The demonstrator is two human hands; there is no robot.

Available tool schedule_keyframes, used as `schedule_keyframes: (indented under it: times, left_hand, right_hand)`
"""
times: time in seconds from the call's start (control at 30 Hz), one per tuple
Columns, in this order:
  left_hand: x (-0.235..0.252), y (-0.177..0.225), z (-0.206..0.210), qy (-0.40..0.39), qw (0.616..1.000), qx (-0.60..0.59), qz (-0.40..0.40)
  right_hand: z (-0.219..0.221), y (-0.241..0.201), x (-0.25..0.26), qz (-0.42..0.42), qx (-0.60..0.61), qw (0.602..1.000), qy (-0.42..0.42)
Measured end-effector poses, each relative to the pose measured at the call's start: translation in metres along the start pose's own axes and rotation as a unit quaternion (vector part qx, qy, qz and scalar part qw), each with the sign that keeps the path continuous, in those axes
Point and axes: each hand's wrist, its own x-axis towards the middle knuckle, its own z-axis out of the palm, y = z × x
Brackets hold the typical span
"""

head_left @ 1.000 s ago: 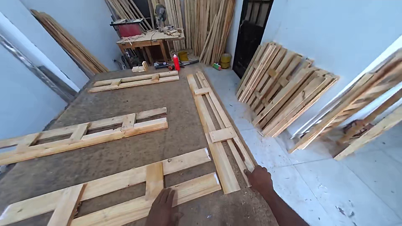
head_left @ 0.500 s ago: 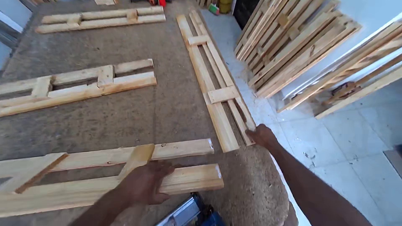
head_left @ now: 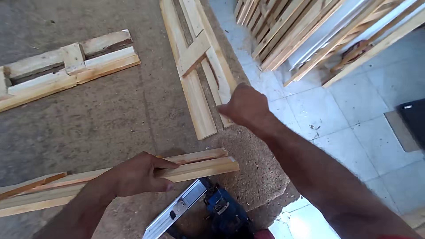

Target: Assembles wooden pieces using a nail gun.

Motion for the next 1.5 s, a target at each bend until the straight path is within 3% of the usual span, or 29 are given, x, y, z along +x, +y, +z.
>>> schedule_keyframes:
  times: [0.23,0.33,0.4,0.5,0.57,0.63,0.87,1.1,1.37,1.43,1.5]
  left_hand:
    - [0.008,-0.011,-0.012,0.002,0.996,-0.094,0.012]
    - [0.004,-0.019,-0.024,0.01,0.992,-0.121,0.021]
    - [0.0,-0.026,-0.03,0.021,0.99,-0.135,0.021]
    - [-0.005,-0.037,-0.035,0.024,0.987,-0.158,0.003]
    - [-0.007,-0.043,-0.035,0.02,0.984,-0.178,-0.019]
    - [-0.008,-0.051,-0.031,0.021,0.982,-0.184,-0.03]
    - [-0.011,-0.056,-0.029,0.038,0.976,-0.215,-0.015]
    - [-0.007,-0.058,-0.03,0.047,0.972,-0.23,-0.031]
    - [0.001,-0.041,-0.04,0.018,0.975,-0.223,0.013]
    - [0.005,-0.028,-0.041,0.047,0.976,-0.213,0.002]
    - [0.023,-0.002,-0.045,0.152,0.96,-0.228,-0.053]
  right_hand:
    - [0.031,-0.029,0.004,-0.034,-0.016,0.998,-0.056]
    - [0.035,-0.033,0.018,-0.098,0.085,0.988,-0.083]
    - [0.048,-0.034,0.035,-0.099,0.23,0.959,-0.134]
    - [0.079,-0.039,0.051,-0.061,0.457,0.866,-0.197]
    - [0.088,-0.044,0.048,-0.054,0.52,0.827,-0.206]
    - [0.093,-0.05,0.044,-0.051,0.541,0.816,-0.198]
    - [0.096,-0.067,0.027,-0.061,0.498,0.847,-0.176]
    - [0.081,-0.053,0.023,-0.115,0.424,0.866,-0.238]
    - [0.057,-0.059,-0.025,-0.07,0.278,0.94,-0.186]
    - [0.057,-0.057,-0.029,-0.068,0.27,0.947,-0.158]
    - [0.058,-0.055,-0.029,-0.067,0.274,0.949,-0.143]
